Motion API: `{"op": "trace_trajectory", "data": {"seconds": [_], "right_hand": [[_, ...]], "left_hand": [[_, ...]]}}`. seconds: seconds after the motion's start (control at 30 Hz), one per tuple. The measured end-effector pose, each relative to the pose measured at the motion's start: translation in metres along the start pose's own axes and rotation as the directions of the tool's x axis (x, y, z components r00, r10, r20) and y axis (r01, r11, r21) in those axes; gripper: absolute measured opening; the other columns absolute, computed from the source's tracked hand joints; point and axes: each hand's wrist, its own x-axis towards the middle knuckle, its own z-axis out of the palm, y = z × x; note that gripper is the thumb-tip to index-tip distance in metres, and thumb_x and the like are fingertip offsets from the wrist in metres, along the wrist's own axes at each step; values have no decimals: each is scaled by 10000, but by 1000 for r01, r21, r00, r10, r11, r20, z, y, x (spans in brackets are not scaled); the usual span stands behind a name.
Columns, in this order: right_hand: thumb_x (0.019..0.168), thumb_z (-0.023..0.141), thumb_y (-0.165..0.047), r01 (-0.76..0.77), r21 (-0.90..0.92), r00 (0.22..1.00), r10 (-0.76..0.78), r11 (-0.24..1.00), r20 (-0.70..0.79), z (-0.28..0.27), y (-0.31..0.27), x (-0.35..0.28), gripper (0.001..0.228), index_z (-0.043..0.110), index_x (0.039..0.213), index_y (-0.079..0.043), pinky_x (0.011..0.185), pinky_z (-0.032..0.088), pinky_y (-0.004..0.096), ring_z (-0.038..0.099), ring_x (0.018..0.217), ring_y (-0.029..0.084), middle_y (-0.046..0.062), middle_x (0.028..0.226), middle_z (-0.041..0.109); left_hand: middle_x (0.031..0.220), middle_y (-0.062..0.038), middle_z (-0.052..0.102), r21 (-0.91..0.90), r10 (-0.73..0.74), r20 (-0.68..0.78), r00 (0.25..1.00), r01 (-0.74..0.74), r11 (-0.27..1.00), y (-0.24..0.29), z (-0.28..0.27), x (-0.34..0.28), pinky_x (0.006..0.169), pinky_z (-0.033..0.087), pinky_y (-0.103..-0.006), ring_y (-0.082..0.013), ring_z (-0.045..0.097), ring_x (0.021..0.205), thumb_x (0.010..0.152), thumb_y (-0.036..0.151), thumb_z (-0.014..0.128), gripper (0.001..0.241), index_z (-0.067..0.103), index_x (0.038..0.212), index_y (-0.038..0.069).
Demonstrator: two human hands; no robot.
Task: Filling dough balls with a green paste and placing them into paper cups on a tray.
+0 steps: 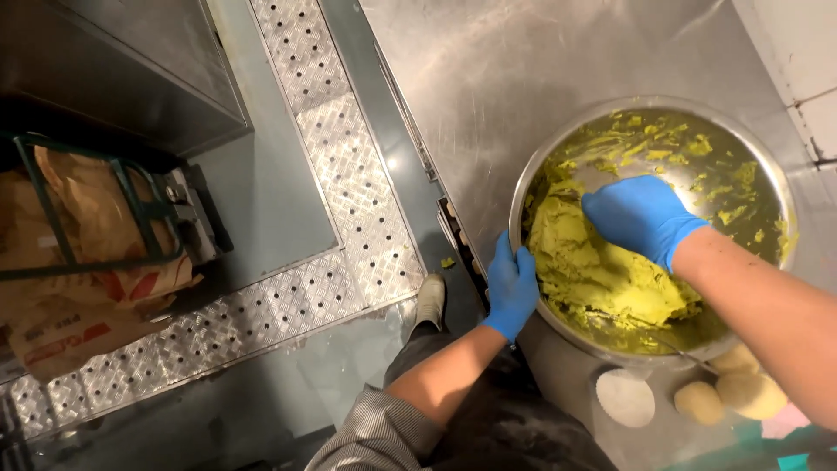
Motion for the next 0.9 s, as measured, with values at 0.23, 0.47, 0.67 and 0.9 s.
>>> {"op": "trace_trajectory", "data": {"seconds": [0.23,0.47,0.67,0.9], "right_hand": [[975,576,-82,34,-183,999,-31,983,20,37,1,24,225,706,858,-225,663,579,450,724,707,239,-44,656,686],[1052,462,-112,-251,265,903,126,931,410,-64,24,17,401,686,1290,-345,704,682,209,821,812,62,-178,1348,696],[987,483,-415,-275,20,934,262,961,242,-66,60,-2,358,694,1272,-464,876,656,298,804,992,123,-173,1178,782],[1022,501,-462,-371,276,892,257,887,372,-11,84,26,404,745,1289,-282,1163,515,378,771,1138,238,-49,1292,763]], "left_hand": [[867,-229,620,-116,-75,140,987,92,989,1,-5,-3,669,555,-454,-245,572,696,1087,173,352,515,312,1569,-6],[829,-137,630,-4,59,29,998,-59,998,-4,0,-5,619,462,-432,-272,546,629,1004,141,450,386,514,1356,-4],[768,-88,610,-70,-15,32,999,17,997,4,-1,-6,570,449,-383,-206,511,582,990,123,437,406,514,1376,20],[785,-112,633,-26,1,34,999,0,1000,5,-2,-4,571,453,-387,-222,524,590,991,145,438,458,499,1420,-3]]}}
